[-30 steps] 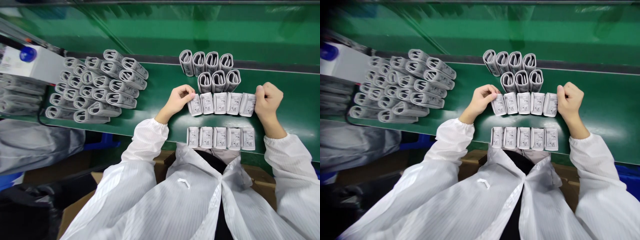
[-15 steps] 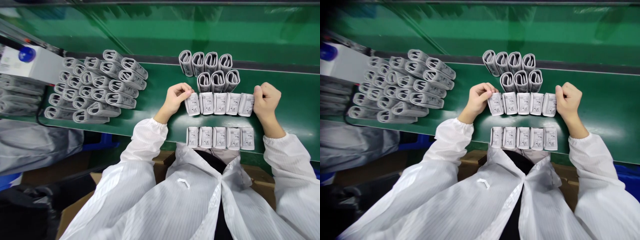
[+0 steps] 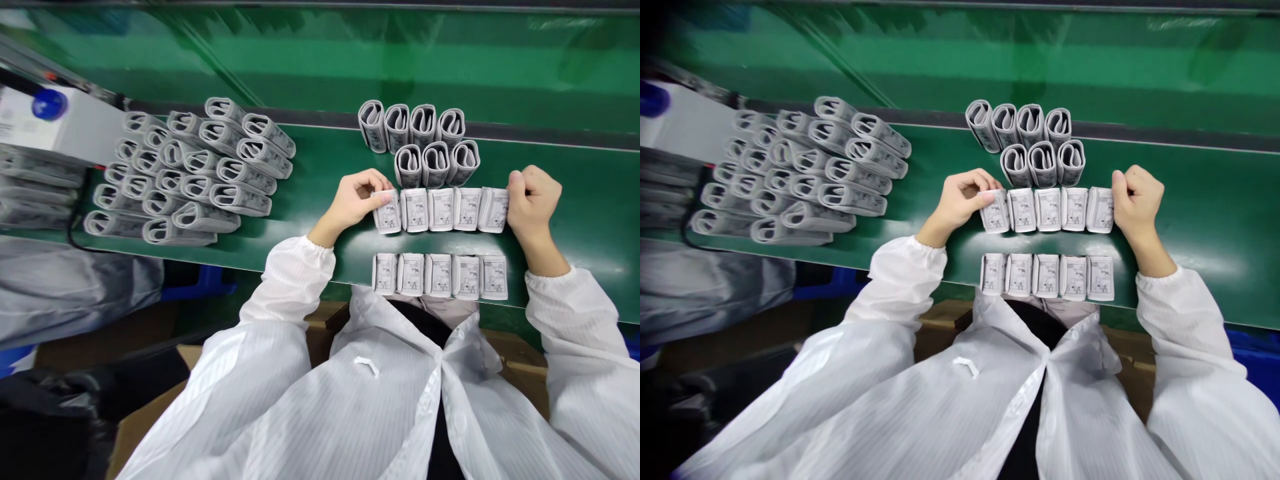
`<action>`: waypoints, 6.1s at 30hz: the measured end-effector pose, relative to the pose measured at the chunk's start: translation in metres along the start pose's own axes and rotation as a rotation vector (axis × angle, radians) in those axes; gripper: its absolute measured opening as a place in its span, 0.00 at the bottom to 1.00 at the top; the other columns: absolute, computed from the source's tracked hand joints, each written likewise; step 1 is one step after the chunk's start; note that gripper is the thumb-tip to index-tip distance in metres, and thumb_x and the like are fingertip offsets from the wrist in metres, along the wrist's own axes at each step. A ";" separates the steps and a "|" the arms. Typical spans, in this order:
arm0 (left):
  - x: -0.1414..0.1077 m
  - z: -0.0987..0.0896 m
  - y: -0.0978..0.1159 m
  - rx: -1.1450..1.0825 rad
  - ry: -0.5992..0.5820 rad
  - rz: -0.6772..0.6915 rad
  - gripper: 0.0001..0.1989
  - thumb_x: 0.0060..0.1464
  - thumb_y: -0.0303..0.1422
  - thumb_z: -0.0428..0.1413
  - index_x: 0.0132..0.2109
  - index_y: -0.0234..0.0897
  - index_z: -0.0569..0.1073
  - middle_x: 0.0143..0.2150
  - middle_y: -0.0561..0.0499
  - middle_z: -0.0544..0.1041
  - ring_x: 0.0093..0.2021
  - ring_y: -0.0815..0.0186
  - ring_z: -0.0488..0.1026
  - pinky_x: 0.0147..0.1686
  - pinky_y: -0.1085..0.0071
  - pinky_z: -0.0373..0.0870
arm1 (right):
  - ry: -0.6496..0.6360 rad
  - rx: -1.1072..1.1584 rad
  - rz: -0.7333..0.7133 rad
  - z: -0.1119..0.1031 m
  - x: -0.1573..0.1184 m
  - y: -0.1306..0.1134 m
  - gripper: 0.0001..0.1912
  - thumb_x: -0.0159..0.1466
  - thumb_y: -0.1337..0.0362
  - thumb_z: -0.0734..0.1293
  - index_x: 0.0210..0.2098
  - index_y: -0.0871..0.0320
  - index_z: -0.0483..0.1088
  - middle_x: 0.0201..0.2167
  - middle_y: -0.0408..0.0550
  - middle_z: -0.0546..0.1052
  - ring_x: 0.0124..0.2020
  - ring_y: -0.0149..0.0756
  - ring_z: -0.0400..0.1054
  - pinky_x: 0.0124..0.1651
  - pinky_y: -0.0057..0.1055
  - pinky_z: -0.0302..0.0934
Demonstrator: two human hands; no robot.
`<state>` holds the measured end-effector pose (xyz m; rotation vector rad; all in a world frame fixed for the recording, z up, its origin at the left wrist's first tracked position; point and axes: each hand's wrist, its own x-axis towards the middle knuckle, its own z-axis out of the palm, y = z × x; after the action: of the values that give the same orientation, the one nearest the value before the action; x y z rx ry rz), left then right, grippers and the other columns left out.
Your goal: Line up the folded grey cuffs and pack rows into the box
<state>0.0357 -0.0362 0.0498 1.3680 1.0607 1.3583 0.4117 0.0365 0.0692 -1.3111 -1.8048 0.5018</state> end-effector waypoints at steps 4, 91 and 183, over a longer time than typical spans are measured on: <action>0.001 -0.002 0.001 -0.074 0.039 0.005 0.33 0.49 0.58 0.81 0.29 0.40 0.72 0.35 0.51 0.81 0.41 0.61 0.85 0.47 0.59 0.83 | 0.003 0.032 -0.059 0.002 0.000 0.006 0.41 0.77 0.28 0.60 0.19 0.48 0.52 0.20 0.51 0.58 0.29 0.45 0.52 0.40 0.52 0.43; 0.003 -0.004 -0.010 0.005 0.110 -0.012 0.33 0.49 0.57 0.81 0.29 0.40 0.71 0.35 0.52 0.80 0.36 0.65 0.79 0.37 0.66 0.77 | 0.115 0.125 -0.270 0.016 0.000 0.013 0.42 0.81 0.31 0.61 0.22 0.51 0.49 0.21 0.42 0.53 0.24 0.35 0.51 0.34 0.44 0.45; 0.001 -0.010 -0.008 0.014 0.289 -0.099 0.24 0.48 0.46 0.79 0.29 0.40 0.73 0.35 0.52 0.79 0.38 0.64 0.80 0.41 0.66 0.79 | -0.110 0.387 -0.236 0.013 -0.003 0.006 0.28 0.73 0.43 0.71 0.24 0.52 0.66 0.24 0.43 0.68 0.27 0.35 0.58 0.34 0.39 0.50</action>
<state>0.0254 -0.0329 0.0423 1.1339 1.3128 1.5065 0.4054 0.0380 0.0562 -0.8104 -1.8095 0.7587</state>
